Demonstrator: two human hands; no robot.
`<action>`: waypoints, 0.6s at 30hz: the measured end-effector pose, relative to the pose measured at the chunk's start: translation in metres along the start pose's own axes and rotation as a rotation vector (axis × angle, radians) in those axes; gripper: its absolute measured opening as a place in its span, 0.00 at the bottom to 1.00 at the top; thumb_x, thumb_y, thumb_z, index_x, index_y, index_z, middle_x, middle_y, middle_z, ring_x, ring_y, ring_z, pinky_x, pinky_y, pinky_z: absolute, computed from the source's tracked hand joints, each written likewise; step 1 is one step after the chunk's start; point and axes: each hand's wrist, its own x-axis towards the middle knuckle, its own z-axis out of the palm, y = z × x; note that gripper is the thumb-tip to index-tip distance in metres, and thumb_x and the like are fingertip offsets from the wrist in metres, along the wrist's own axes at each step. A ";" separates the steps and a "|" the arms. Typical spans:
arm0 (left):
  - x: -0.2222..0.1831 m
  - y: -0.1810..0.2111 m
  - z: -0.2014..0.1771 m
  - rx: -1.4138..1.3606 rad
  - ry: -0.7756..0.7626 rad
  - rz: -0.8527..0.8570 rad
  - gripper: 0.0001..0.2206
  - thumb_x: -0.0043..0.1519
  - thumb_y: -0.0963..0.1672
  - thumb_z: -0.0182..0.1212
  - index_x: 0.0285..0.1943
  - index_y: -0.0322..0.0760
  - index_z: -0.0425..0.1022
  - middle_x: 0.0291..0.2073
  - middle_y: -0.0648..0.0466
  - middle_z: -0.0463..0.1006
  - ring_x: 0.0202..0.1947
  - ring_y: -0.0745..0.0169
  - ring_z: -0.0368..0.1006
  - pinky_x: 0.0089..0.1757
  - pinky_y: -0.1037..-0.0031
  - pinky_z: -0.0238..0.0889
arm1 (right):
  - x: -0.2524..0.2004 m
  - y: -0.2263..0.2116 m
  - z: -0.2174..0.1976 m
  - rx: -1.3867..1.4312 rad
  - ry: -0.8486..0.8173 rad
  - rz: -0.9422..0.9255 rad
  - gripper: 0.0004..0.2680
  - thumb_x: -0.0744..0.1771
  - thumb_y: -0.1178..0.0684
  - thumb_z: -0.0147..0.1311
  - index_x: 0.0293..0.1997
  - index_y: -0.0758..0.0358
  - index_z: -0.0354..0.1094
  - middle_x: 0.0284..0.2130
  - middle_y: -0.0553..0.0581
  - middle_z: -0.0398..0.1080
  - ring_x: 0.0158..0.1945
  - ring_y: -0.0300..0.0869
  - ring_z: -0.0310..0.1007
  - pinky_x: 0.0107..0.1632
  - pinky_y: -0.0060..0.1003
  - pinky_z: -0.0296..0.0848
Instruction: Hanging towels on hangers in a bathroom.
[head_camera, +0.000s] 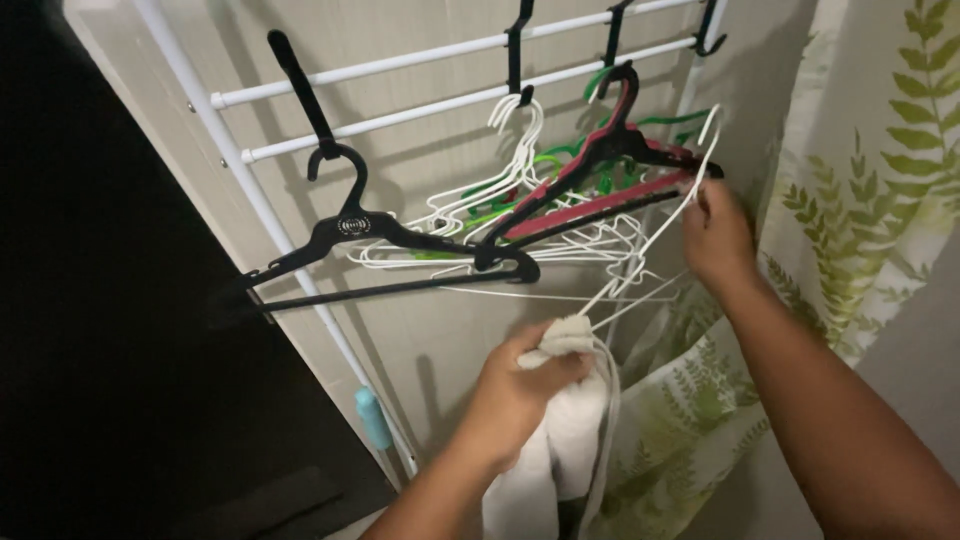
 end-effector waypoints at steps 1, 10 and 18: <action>-0.004 -0.001 -0.001 0.022 -0.013 -0.006 0.16 0.56 0.41 0.67 0.54 0.34 0.79 0.41 0.56 0.83 0.42 0.68 0.77 0.47 0.77 0.68 | -0.006 0.000 -0.001 0.064 -0.098 0.123 0.08 0.71 0.58 0.49 0.56 0.62 0.67 0.43 0.65 0.71 0.47 0.56 0.73 0.50 0.48 0.69; -0.028 -0.033 -0.037 0.152 -0.005 -0.022 0.17 0.58 0.41 0.67 0.56 0.31 0.81 0.42 0.54 0.84 0.41 0.67 0.77 0.45 0.77 0.68 | -0.055 -0.008 -0.007 -0.018 -0.152 0.157 0.06 0.71 0.55 0.53 0.50 0.65 0.72 0.42 0.66 0.73 0.47 0.58 0.73 0.49 0.49 0.69; -0.058 -0.039 -0.064 0.126 -0.016 -0.134 0.20 0.55 0.42 0.69 0.57 0.33 0.79 0.43 0.55 0.84 0.43 0.68 0.78 0.47 0.77 0.69 | -0.106 -0.075 -0.008 -0.008 -0.233 0.133 0.06 0.69 0.53 0.58 0.46 0.65 0.74 0.37 0.63 0.72 0.41 0.52 0.73 0.46 0.44 0.69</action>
